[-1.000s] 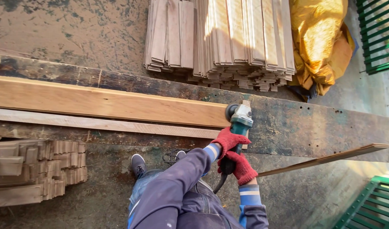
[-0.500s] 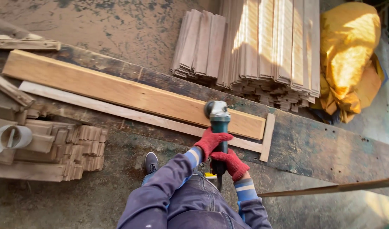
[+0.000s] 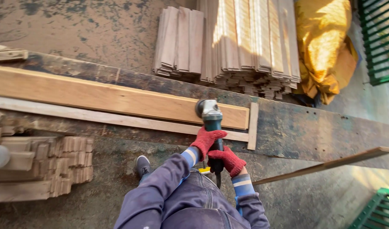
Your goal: Sanding a wooden board using a hand-held angle grinder with a sanding attachment in a woodworking shop.
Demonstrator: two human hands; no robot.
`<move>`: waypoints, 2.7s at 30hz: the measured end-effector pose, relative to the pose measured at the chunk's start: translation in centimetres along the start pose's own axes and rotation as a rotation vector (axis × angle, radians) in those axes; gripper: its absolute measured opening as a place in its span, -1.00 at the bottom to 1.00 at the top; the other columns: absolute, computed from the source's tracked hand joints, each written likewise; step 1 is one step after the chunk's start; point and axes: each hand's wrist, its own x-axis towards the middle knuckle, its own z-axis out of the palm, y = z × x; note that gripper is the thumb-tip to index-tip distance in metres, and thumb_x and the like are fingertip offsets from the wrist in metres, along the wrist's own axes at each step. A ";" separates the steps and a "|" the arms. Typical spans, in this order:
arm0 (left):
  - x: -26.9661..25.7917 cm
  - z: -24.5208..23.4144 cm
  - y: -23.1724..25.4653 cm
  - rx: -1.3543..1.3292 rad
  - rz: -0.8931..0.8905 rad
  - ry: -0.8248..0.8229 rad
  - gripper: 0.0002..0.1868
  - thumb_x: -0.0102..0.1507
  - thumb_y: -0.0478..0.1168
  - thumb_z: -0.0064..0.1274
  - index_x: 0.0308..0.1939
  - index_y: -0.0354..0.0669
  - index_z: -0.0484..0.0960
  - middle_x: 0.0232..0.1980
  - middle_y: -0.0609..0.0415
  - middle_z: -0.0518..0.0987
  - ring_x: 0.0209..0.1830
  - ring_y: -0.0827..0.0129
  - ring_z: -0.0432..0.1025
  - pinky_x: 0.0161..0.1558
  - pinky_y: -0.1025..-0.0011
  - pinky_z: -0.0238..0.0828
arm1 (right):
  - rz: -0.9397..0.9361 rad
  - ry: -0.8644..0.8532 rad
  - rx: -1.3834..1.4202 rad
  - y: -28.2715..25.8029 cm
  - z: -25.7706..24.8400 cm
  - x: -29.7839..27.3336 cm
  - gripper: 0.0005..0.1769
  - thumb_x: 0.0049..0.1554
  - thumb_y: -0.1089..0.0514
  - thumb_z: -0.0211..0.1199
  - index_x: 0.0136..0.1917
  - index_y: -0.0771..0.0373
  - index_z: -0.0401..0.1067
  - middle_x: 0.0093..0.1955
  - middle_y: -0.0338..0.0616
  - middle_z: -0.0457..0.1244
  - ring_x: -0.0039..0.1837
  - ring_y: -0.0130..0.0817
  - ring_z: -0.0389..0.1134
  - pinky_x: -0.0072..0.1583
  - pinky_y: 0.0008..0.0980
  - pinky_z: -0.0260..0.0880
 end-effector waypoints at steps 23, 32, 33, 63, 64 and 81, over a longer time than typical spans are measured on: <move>-3.4 11.3 -1.4 -0.004 -0.172 -0.018 -0.42 -0.05 -0.06 0.40 0.01 -0.18 0.65 -0.23 0.00 0.68 -0.16 0.35 0.62 -0.04 0.50 0.50 | -0.056 0.105 0.184 1.3 -9.0 -2.5 -0.69 -0.15 0.19 0.54 -0.19 0.38 0.52 -0.48 0.31 0.32 -0.44 0.27 0.43 -0.42 0.23 0.45; -0.8 14.7 -4.0 0.290 -0.156 -0.134 -0.27 -0.05 0.03 0.41 0.14 -0.18 0.58 -0.05 -0.06 0.65 0.02 0.20 0.58 0.15 0.31 0.49 | -0.058 0.209 0.270 1.8 -9.8 -3.6 -0.73 -0.11 0.15 0.48 -0.21 0.31 0.47 -0.45 0.16 0.31 -0.43 0.17 0.43 -0.39 0.21 0.47; 1.2 14.7 -6.1 0.540 -0.032 -0.153 0.02 -0.35 0.02 0.63 0.18 -0.06 0.57 -0.01 -0.05 0.66 0.07 0.09 0.57 0.08 0.21 0.59 | -0.061 0.211 0.282 2.0 -9.7 -3.7 -0.71 -0.12 0.15 0.49 -0.21 0.31 0.46 -0.45 0.17 0.31 -0.44 0.18 0.42 -0.39 0.23 0.45; -9.2 -17.1 9.8 -0.403 0.182 0.268 -0.37 -0.15 -0.43 0.53 -0.06 -0.28 0.55 -0.44 -0.14 0.61 -0.45 0.02 0.63 -0.36 0.14 0.62 | -0.019 -0.287 -0.321 -3.5 19.1 3.3 -0.49 -0.26 0.17 0.64 -0.11 0.44 0.49 -0.37 0.25 0.33 -0.32 0.12 0.47 -0.28 0.07 0.55; -9.2 -16.7 9.7 -0.403 0.181 0.267 -0.37 -0.15 -0.43 0.53 -0.06 -0.28 0.55 -0.44 -0.14 0.61 -0.45 0.02 0.63 -0.36 0.14 0.62 | -0.018 -0.285 -0.322 -3.8 18.7 2.5 -0.49 -0.26 0.17 0.64 -0.11 0.44 0.49 -0.37 0.25 0.33 -0.32 0.12 0.47 -0.28 0.07 0.55; -4.0 9.2 -0.2 -0.040 0.014 -0.219 -0.49 -0.01 -0.38 0.47 -0.06 -0.46 0.57 -0.26 -0.22 0.66 -0.10 0.00 0.62 0.09 0.25 0.55 | 0.037 0.192 0.251 1.7 -5.3 -2.8 -0.79 -0.01 0.08 0.42 -0.12 0.20 0.53 -0.28 0.10 0.39 -0.24 0.06 0.47 -0.14 0.16 0.49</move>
